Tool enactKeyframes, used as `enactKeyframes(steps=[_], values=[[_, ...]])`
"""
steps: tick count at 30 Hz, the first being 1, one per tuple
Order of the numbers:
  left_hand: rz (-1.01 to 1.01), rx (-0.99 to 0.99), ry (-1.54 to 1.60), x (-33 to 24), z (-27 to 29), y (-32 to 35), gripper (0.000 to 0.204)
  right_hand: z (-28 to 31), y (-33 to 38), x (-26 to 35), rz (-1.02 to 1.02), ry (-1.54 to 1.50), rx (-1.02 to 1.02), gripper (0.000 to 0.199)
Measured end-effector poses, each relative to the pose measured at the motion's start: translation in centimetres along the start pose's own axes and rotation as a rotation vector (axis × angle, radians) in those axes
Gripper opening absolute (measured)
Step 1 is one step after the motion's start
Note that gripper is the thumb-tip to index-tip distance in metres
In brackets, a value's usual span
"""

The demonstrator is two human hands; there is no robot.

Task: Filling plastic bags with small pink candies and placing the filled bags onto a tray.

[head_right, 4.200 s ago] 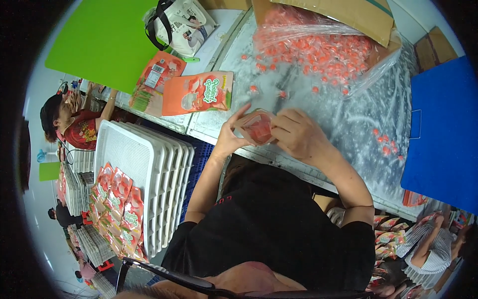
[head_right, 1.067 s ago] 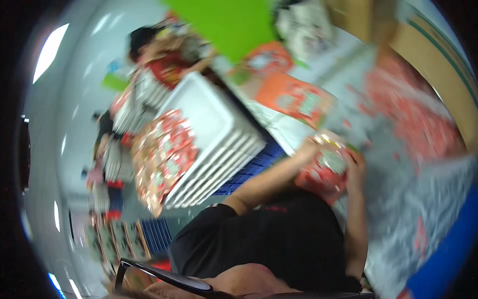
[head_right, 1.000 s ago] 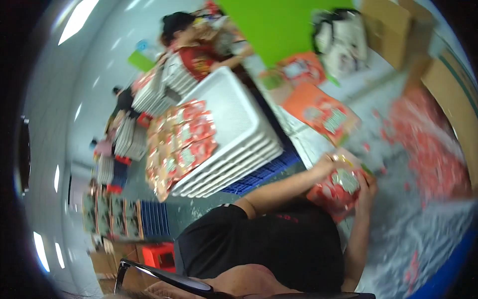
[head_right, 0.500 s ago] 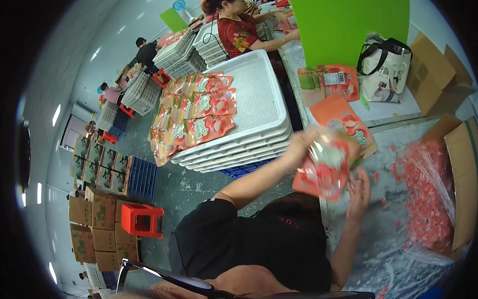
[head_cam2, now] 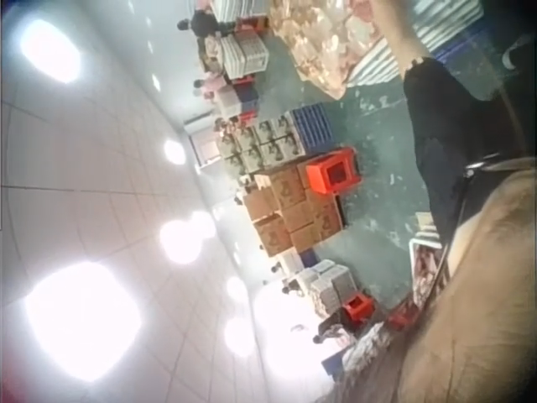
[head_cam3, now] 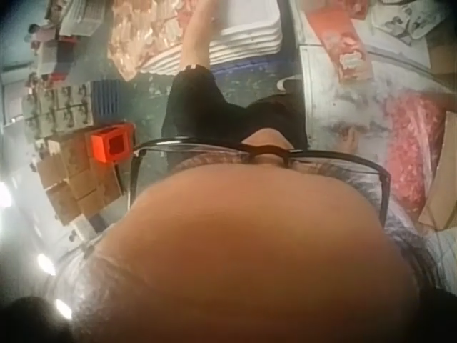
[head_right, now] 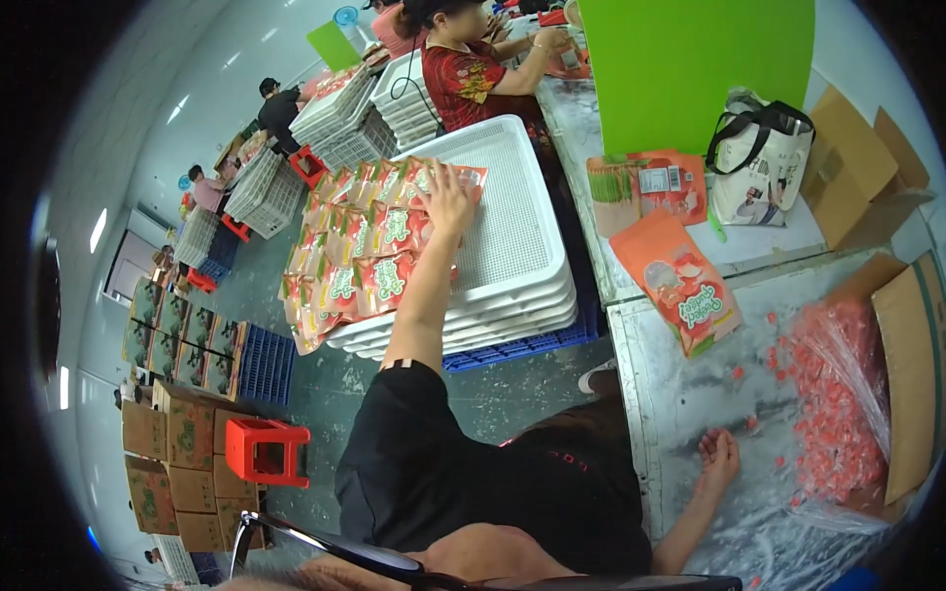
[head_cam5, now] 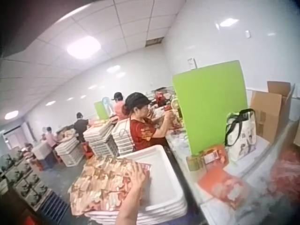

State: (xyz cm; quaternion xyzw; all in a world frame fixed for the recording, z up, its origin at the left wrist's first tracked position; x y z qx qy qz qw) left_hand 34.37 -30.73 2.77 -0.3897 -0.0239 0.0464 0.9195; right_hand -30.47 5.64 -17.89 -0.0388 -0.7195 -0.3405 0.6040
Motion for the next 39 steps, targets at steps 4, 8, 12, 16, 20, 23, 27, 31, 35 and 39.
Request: enactKeyframes(steps=[4,8,12,16,20,23,27,31,35,39], values=[[0.27,0.265,0.101,3.3,-5.0,1.1,0.066,0.1,-0.2,-0.6,-0.002,0.046,-0.005,0.023],[0.229,0.226,-0.053,9.8,-5.4,0.9,0.059,0.3,1.1,-0.4,-0.005,0.076,-0.02,0.02],[0.206,0.239,-0.306,13.5,-4.0,1.0,0.061,1.5,1.0,-1.1,-0.014,0.067,-0.029,0.02],[0.202,0.214,-0.268,11.9,-3.7,0.6,0.061,1.4,1.0,0.2,0.005,0.146,-0.025,0.023],[0.295,0.257,-0.048,13.2,-4.3,-0.5,0.064,-0.3,1.5,2.1,-0.014,0.153,0.01,0.024],[0.431,0.179,0.184,7.7,-4.2,-2.7,0.045,2.2,2.2,3.4,0.124,0.261,-0.11,0.021],[0.0,-0.083,0.504,-3.0,-0.1,-5.9,0.039,10.1,0.2,8.2,0.354,0.694,-0.448,0.02],[-0.283,0.37,1.137,-26.5,7.4,1.3,0.027,17.6,-3.2,14.7,0.497,1.338,-0.863,0.042],[-0.702,0.58,1.299,-45.5,11.4,15.2,0.037,26.2,-7.3,10.6,0.129,1.505,-0.92,0.065],[-0.514,0.711,0.993,-47.0,7.7,20.0,0.045,15.2,-5.1,11.0,0.106,1.462,-0.772,0.063]])
Point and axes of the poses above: each hand's wrist, its own y-axis away from the middle knuckle, its own z-axis out of the back of the hand, x = y × z, the point moved 8 cm from there along -y, towards the middle knuckle, and after that the axes turned 15 degrees about y, right-handed, at the moved point
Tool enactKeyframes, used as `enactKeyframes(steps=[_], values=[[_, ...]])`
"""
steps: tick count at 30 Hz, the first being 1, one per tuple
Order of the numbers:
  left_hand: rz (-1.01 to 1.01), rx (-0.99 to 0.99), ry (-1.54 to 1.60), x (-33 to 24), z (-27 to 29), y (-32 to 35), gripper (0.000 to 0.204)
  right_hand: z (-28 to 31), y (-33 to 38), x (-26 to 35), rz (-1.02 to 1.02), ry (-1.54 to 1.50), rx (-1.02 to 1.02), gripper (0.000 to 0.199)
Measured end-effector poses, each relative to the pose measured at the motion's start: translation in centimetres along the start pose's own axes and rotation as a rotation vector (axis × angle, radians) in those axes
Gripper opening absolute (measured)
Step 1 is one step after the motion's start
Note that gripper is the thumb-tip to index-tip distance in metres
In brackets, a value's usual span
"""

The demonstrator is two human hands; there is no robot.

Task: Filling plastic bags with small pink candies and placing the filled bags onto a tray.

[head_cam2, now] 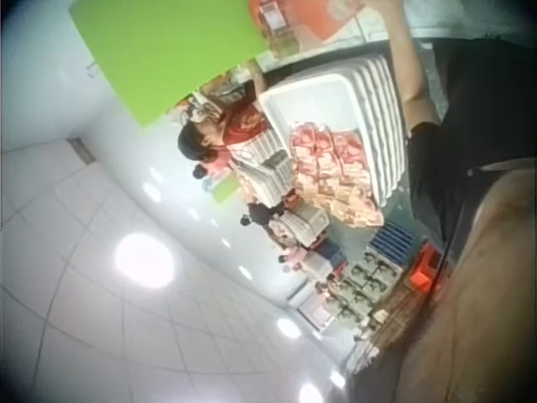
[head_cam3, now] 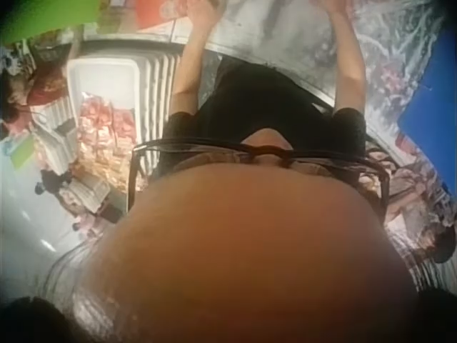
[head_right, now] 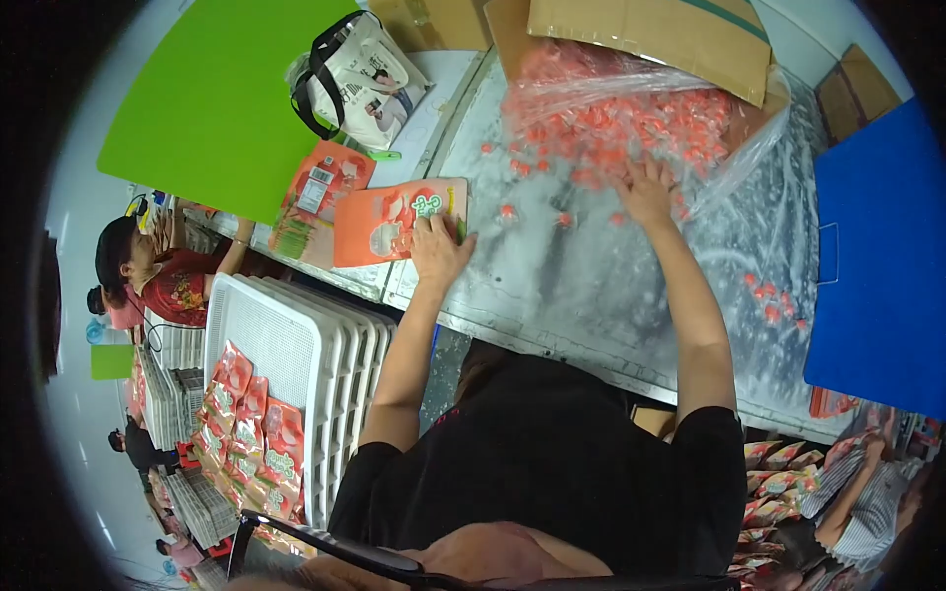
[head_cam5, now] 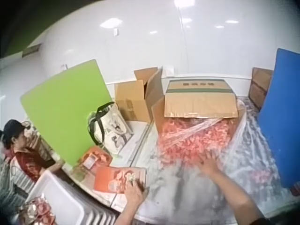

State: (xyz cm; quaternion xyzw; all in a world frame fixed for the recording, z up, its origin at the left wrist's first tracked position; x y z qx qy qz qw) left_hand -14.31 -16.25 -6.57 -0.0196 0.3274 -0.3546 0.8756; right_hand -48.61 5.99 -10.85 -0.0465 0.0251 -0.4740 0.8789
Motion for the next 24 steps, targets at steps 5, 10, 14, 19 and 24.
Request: enactKeyframes(steps=[5,10,14,19,24], values=[[-0.185,-0.108,-0.036,1.1,-1.2,0.0,0.027,0.7,5.1,1.4,0.119,-0.026,-0.18,0.058],[-0.025,0.046,0.133,4.7,-1.0,0.0,0.026,2.3,11.9,3.7,0.199,-0.292,-0.236,0.055],[-0.032,0.083,-0.036,-0.1,-0.7,0.3,0.041,2.4,16.5,6.3,0.351,-0.384,-0.255,0.059],[-0.125,0.035,-0.173,0.6,-2.5,0.5,0.033,5.3,20.1,14.2,0.627,-0.252,-0.133,0.069],[-0.024,0.016,0.048,2.3,-2.3,0.0,0.017,4.3,13.9,18.6,0.641,-0.158,-0.181,0.074]])
Point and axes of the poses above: each hand's wrist, its own y-axis away from the middle knuckle, its own z-axis out of the back of the hand, x = y × z, the point moved 8 cm from there along -y, towards the middle knuckle, and after that the axes turned 15 degrees about y, right-handed, at the moved point
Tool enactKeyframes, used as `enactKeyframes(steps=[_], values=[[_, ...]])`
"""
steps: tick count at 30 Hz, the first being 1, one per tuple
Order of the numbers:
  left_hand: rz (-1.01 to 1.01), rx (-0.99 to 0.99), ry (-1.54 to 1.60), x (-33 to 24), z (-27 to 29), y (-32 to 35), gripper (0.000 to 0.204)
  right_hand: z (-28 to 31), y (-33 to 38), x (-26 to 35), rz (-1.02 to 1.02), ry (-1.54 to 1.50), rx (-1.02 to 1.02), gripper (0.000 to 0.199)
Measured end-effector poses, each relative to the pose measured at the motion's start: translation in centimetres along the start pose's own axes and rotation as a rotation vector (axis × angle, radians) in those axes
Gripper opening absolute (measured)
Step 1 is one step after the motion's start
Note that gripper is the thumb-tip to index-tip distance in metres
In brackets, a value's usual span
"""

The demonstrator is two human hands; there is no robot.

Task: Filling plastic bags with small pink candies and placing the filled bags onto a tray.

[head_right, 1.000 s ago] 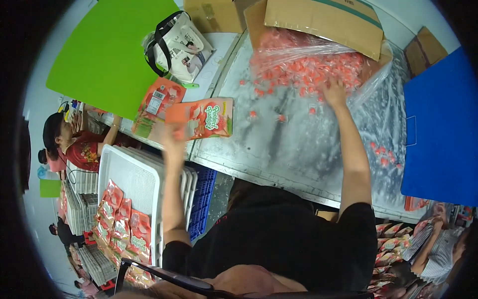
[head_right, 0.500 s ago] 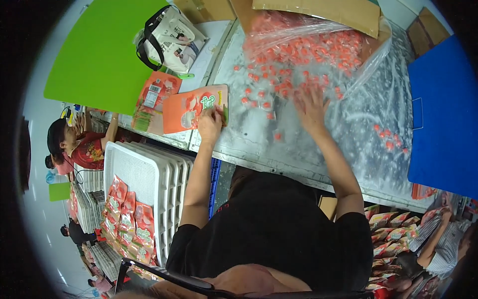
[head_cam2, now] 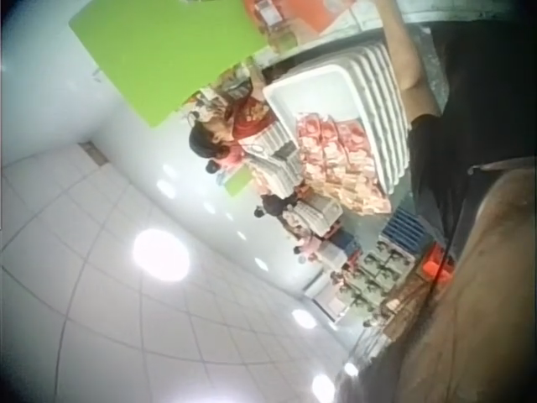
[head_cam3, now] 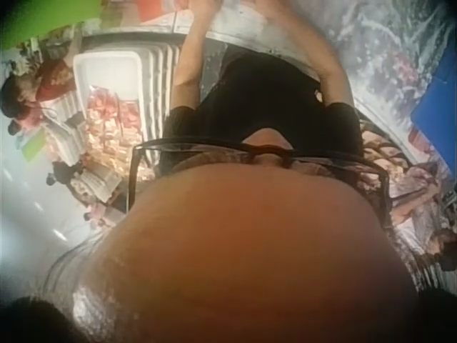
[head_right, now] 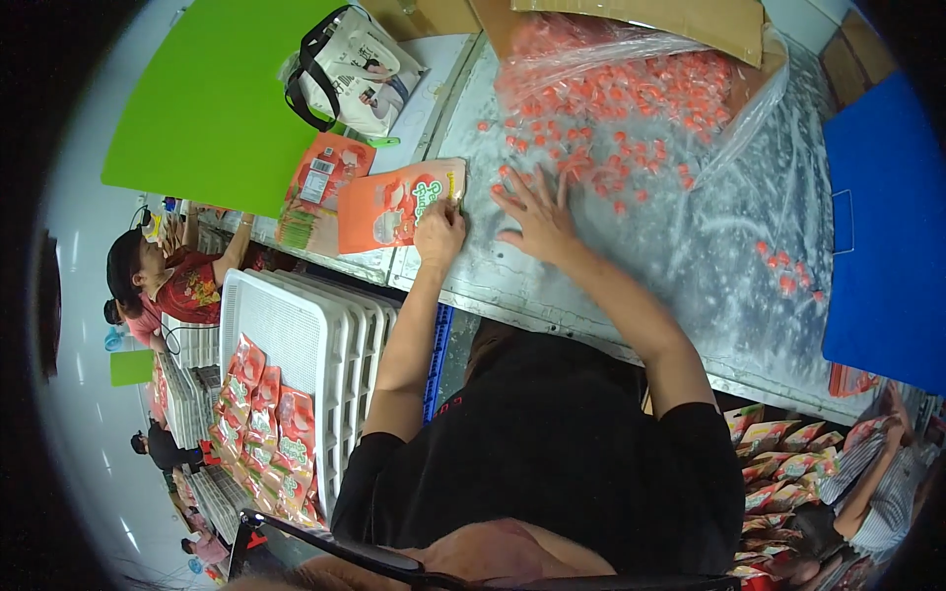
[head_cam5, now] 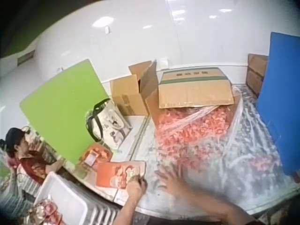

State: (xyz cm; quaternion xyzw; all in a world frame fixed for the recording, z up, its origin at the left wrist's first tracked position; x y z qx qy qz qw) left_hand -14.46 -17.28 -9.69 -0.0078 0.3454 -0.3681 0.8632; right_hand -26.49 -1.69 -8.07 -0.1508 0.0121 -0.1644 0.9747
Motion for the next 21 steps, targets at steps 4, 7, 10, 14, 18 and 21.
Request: enactKeyframes(steps=[4,7,10,14,18,21], values=[[0.12,0.05,0.13,1.0,0.8,-0.4,0.017,-2.7,-3.7,0.1,0.037,-0.03,0.058,0.069],[0.315,0.125,0.411,2.3,0.7,-0.2,0.02,-3.4,-3.4,0.2,0.073,-0.058,0.054,0.065],[0.472,0.182,0.867,3.0,0.1,0.1,0.021,-2.8,-0.8,0.1,0.119,-0.087,0.031,0.061],[0.546,0.28,0.987,2.5,0.3,1.1,0.021,-0.4,5.0,-0.1,0.152,-0.153,0.061,0.06],[0.552,0.424,1.063,1.5,0.0,2.7,0.021,-0.9,7.8,-4.5,-0.055,-0.459,0.148,0.058],[0.635,0.462,1.108,0.6,0.2,3.5,0.02,-2.2,8.8,-9.2,-0.183,-0.689,0.155,0.056]])
Point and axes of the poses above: each hand's wrist, its own y-axis away from the middle knuckle, its own z-axis out of the back of the hand, x = y × z, the point moved 8 cm from there along -y, towards the middle knuckle, and after that the axes turned 15 degrees about y, right-handed, at the moved point
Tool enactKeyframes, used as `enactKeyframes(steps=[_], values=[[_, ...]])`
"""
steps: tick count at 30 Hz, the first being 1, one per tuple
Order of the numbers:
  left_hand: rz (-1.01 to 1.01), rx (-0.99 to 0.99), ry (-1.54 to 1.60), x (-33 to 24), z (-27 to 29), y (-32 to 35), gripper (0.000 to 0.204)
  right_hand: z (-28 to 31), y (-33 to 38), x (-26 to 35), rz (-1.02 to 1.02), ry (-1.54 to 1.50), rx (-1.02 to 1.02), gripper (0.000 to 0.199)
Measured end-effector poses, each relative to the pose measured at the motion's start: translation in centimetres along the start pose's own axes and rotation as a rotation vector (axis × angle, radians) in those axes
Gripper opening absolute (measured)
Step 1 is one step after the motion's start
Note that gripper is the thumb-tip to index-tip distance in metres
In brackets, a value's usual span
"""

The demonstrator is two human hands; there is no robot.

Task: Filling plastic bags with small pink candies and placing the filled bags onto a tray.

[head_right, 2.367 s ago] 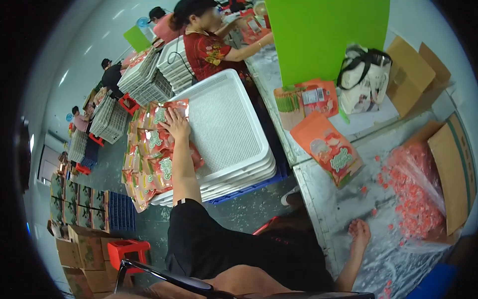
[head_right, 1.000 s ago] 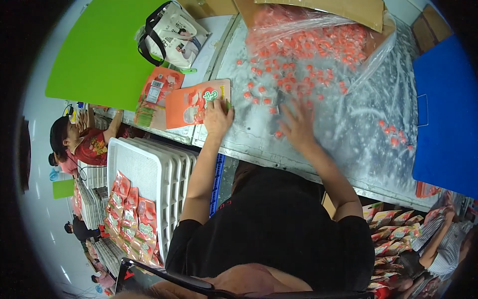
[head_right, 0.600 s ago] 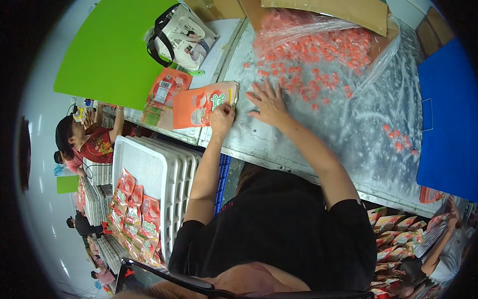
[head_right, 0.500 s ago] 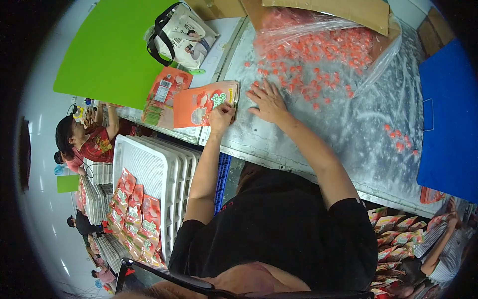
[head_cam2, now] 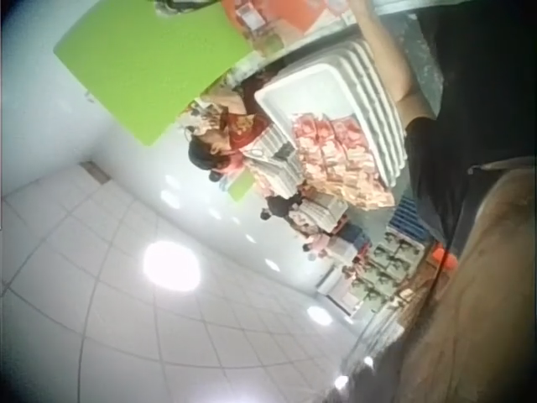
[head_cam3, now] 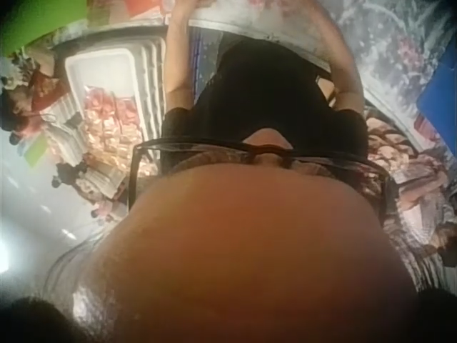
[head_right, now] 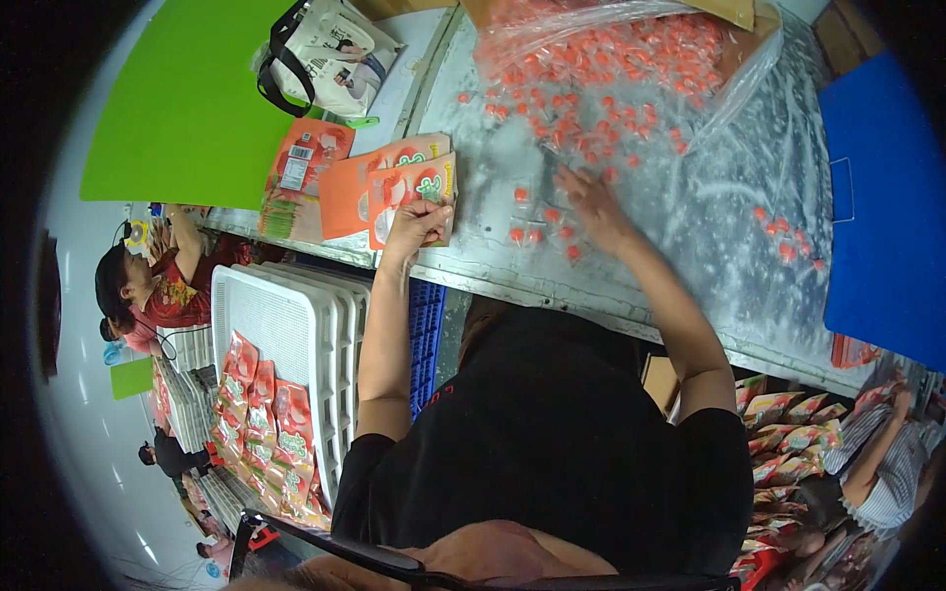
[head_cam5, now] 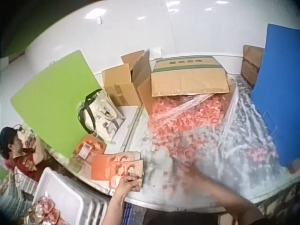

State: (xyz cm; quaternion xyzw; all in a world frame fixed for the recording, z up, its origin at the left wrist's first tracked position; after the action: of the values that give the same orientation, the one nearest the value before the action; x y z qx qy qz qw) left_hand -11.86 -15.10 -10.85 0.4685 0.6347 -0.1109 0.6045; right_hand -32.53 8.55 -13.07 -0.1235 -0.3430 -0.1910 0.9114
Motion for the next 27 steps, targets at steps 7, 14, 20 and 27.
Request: enactKeyframes(steps=[7,14,20,27], values=[[-0.007,-0.008,0.005,0.0,0.0,2.0,0.017,3.7,0.8,-2.0,-0.061,0.308,-0.142,0.053],[-0.085,0.028,-0.082,0.1,-4.3,8.0,0.009,3.5,2.8,16.2,0.434,0.261,-0.353,0.05],[-0.224,-0.092,0.026,-0.9,-4.8,11.0,0.014,-0.5,3.6,19.9,0.62,0.222,-0.341,0.04],[-0.437,-0.121,-0.252,-3.0,-6.6,13.2,0.02,-2.6,3.4,22.2,0.633,0.107,-0.026,0.028]])
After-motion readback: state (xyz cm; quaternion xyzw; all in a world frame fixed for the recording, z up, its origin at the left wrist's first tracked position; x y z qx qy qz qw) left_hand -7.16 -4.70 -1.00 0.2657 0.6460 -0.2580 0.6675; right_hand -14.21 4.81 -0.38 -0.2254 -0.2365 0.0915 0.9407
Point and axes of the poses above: each hand's wrist, its own y-axis away from the middle knuckle, its own z-axis out of the back of the hand, x = y × z, the point moved 8 cm from there along -y, towards the middle knuckle, and after that the axes turned 15 degrees about y, right-handed, at the moved point
